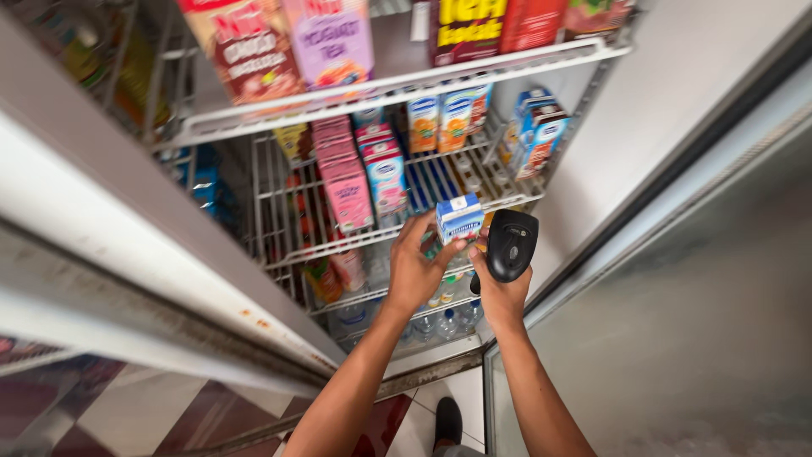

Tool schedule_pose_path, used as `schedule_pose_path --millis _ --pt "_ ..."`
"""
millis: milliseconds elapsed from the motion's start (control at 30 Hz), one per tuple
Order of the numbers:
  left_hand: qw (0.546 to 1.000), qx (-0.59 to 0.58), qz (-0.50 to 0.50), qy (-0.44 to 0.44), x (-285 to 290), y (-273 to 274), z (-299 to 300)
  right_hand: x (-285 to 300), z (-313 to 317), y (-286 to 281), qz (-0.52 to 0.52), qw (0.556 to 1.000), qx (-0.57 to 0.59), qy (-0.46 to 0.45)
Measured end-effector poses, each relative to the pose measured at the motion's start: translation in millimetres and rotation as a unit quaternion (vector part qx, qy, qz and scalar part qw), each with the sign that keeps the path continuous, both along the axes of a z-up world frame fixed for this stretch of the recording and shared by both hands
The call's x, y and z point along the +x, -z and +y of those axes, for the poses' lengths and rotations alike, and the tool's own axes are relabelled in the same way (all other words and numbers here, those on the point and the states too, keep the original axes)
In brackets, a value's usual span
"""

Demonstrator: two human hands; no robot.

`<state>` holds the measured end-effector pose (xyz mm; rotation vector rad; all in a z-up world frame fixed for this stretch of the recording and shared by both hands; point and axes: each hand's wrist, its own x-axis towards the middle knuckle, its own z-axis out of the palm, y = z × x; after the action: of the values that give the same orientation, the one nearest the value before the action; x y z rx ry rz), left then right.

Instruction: The person restocks a refrigerator by taking drink cartons from a basket, scanning them with a barcode scanner, and placing them onto the shelves before closing the refrigerator door.

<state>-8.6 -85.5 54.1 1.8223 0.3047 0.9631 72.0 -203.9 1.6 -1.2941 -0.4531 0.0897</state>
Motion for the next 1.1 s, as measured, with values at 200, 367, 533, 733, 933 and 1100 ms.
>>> schedule_pose_path --millis 200,367,533,733,933,1100 --pt "1.000 -0.013 -0.016 0.011 66 -5 2 41 2 0 0.019 0.999 0.040 0.010" --pt "0.997 0.052 -0.030 -0.046 105 10 18 76 22 6 0.032 0.999 0.032 0.008" --pt "0.996 0.053 -0.024 -0.074 117 24 31 93 38 10 0.072 0.997 0.009 -0.031" --pt "0.992 0.106 0.039 -0.055 114 29 42 93 39 7 0.054 0.998 -0.018 -0.027" --pt "0.992 0.092 0.012 -0.083 128 37 45 94 45 1 0.049 0.997 -0.050 -0.016" --pt "0.998 0.024 0.022 -0.061 124 34 46 94 46 2 0.063 0.997 -0.005 -0.033"
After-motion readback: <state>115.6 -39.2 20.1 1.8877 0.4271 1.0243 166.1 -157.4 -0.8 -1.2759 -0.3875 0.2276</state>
